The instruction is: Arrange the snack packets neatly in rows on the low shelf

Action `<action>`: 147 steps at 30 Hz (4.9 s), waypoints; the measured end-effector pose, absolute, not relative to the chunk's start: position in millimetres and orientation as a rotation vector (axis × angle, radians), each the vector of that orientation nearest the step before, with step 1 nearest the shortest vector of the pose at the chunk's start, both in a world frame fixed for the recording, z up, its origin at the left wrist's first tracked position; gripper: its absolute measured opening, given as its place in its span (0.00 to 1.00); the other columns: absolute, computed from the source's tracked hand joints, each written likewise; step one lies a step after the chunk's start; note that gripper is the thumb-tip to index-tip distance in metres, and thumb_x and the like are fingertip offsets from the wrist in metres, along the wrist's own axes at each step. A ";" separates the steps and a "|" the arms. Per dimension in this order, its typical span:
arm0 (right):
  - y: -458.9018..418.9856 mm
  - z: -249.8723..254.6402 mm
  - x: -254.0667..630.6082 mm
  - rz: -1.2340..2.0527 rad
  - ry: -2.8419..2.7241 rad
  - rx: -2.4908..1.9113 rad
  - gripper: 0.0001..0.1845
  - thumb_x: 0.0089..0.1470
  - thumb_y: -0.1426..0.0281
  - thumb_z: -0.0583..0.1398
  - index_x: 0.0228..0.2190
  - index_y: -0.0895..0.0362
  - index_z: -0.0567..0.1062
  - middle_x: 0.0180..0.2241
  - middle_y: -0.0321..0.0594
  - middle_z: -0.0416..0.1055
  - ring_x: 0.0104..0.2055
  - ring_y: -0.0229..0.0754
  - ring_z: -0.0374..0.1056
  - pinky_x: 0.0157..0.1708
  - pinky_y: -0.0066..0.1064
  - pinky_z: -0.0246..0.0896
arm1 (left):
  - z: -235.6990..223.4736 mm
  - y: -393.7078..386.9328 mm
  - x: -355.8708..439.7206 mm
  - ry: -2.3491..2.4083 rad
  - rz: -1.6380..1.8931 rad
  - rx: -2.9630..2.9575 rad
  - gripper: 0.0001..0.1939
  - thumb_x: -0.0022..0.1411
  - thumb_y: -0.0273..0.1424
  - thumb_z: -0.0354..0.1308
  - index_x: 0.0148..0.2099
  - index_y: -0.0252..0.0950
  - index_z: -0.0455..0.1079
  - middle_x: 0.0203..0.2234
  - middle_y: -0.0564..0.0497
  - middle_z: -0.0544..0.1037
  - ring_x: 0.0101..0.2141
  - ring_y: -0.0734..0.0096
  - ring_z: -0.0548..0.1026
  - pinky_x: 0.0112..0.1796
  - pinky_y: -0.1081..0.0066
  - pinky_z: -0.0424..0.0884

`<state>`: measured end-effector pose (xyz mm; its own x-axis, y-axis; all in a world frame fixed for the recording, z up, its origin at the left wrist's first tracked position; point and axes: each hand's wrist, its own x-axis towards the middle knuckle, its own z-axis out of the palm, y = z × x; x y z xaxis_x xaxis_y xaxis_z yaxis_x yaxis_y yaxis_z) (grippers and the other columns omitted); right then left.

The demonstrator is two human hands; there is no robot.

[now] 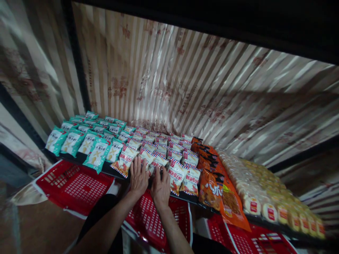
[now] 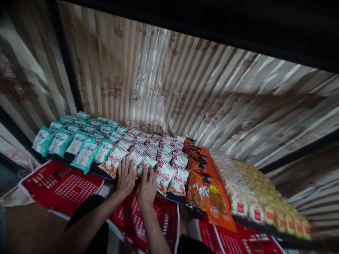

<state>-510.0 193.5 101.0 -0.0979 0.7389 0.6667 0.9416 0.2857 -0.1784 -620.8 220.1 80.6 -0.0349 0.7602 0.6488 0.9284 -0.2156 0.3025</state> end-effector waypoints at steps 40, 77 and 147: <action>191.6 88.4 -600.1 -0.166 -1.921 -1.330 0.28 0.50 0.82 0.48 0.53 0.58 0.64 0.58 0.51 0.52 0.61 0.51 0.47 0.54 0.55 0.52 | 94.0 235.7 -714.5 -1.985 -1.290 -1.905 0.30 0.62 0.35 0.49 0.63 0.29 0.48 0.55 0.35 0.62 0.52 0.54 0.63 0.48 0.58 0.66; 201.6 87.8 -594.5 -0.269 -1.952 -1.416 0.25 0.50 0.83 0.49 0.48 0.56 0.69 0.53 0.45 0.62 0.59 0.49 0.51 0.53 0.52 0.56 | 71.8 238.1 -738.6 -1.813 -1.223 -1.999 0.24 0.63 0.38 0.49 0.59 0.37 0.58 0.51 0.42 0.69 0.49 0.60 0.68 0.46 0.63 0.69; 183.3 85.3 -713.4 -0.082 -1.713 -1.487 0.27 0.50 0.78 0.47 0.53 0.64 0.66 0.57 0.52 0.57 0.60 0.46 0.54 0.57 0.43 0.54 | 92.2 201.1 -852.4 -1.922 -1.345 -2.146 0.25 0.57 0.21 0.45 0.58 0.27 0.58 0.61 0.35 0.55 0.63 0.54 0.43 0.58 0.53 0.54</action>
